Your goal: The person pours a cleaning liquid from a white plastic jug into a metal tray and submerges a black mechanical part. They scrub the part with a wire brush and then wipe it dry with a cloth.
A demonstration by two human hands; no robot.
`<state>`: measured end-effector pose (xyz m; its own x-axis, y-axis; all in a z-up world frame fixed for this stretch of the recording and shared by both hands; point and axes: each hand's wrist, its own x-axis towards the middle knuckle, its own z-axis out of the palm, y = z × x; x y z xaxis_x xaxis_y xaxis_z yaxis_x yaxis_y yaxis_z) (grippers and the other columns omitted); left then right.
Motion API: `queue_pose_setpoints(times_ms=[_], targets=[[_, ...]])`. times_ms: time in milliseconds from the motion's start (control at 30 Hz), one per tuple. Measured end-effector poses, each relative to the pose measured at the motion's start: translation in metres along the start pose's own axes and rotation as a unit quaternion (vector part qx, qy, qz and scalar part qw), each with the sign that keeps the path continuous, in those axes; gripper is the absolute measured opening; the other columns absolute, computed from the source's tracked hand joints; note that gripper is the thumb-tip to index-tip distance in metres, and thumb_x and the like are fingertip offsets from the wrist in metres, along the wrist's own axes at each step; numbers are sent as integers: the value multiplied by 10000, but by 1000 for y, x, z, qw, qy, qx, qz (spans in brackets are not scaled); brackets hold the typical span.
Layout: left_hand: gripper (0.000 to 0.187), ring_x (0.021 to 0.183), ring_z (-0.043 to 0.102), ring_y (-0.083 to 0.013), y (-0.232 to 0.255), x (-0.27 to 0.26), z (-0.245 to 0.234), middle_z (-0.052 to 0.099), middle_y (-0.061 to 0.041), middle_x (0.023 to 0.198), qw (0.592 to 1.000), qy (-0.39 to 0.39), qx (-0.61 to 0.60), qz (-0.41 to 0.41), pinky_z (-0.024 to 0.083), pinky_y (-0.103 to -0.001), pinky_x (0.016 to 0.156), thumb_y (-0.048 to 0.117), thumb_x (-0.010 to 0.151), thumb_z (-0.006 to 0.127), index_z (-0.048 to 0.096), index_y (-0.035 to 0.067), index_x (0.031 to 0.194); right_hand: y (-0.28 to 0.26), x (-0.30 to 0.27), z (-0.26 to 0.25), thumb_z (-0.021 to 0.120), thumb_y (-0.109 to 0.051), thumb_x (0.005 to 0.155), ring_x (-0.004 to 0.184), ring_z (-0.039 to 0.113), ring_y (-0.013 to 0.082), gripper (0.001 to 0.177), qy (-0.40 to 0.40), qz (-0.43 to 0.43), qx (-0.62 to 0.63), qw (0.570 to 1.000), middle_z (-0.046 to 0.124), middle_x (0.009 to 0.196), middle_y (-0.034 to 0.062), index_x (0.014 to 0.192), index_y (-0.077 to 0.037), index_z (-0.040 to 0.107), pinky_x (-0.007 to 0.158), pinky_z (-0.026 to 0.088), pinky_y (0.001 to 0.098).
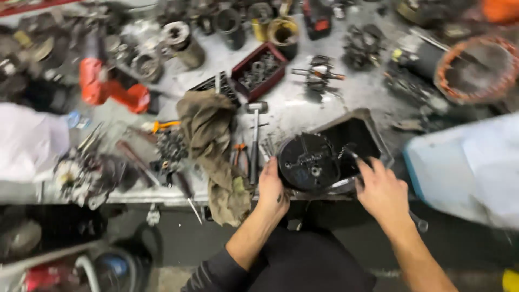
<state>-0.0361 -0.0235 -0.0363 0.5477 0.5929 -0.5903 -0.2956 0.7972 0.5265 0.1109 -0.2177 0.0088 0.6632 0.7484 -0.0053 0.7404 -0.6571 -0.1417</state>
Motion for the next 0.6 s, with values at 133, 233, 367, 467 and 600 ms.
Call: queue_pose_setpoints(times_ms=[133, 233, 367, 467, 600], targets=[[365, 931, 702, -209, -5, -10, -19, 739, -90, 1078, 998, 48, -3, 41, 577, -370, 842, 298, 1074, 474, 640, -3, 1196, 10, 2, -8, 729, -324, 821, 1022, 676, 340, 531, -26, -7, 6, 1000, 632, 1335, 76, 1326, -188, 637, 753, 575, 499], [355, 928, 704, -212, 1, -29, -22, 738, -92, 1068, 994, 76, -40, 70, 585, -371, 847, 294, 1079, 468, 631, -4, 1183, 22, 2, -9, 726, -363, 835, 1078, 662, 354, 549, -47, -19, 16, 999, 631, 1353, 73, 1348, -190, 633, 818, 572, 498], [330, 934, 701, -183, 25, -51, -39, 742, -69, 1076, 984, 119, -94, 93, 577, -342, 848, 273, 1083, 476, 637, 8, 1196, 31, 6, 5, 740, -409, 819, 1156, 642, 382, 627, -29, -40, 20, 999, 615, 1388, 104, 1392, -183, 625, 895, 556, 502], [326, 937, 698, -174, 41, -62, -55, 738, -66, 1088, 980, 105, -107, 128, 569, -334, 853, 271, 1086, 476, 644, 16, 1203, 22, 4, -11, 750, -406, 837, 1143, 639, 391, 612, -38, -10, 2, 999, 616, 1433, 102, 1396, -182, 643, 877, 548, 515], [338, 932, 705, -180, 62, -57, -81, 748, -77, 1082, 976, 110, -125, 141, 575, -340, 847, 272, 1076, 476, 655, 6, 1182, -13, 9, -24, 759, -404, 852, 1179, 634, 390, 618, -8, 5, 20, 1000, 636, 1385, 118, 1409, -156, 657, 893, 535, 515]])
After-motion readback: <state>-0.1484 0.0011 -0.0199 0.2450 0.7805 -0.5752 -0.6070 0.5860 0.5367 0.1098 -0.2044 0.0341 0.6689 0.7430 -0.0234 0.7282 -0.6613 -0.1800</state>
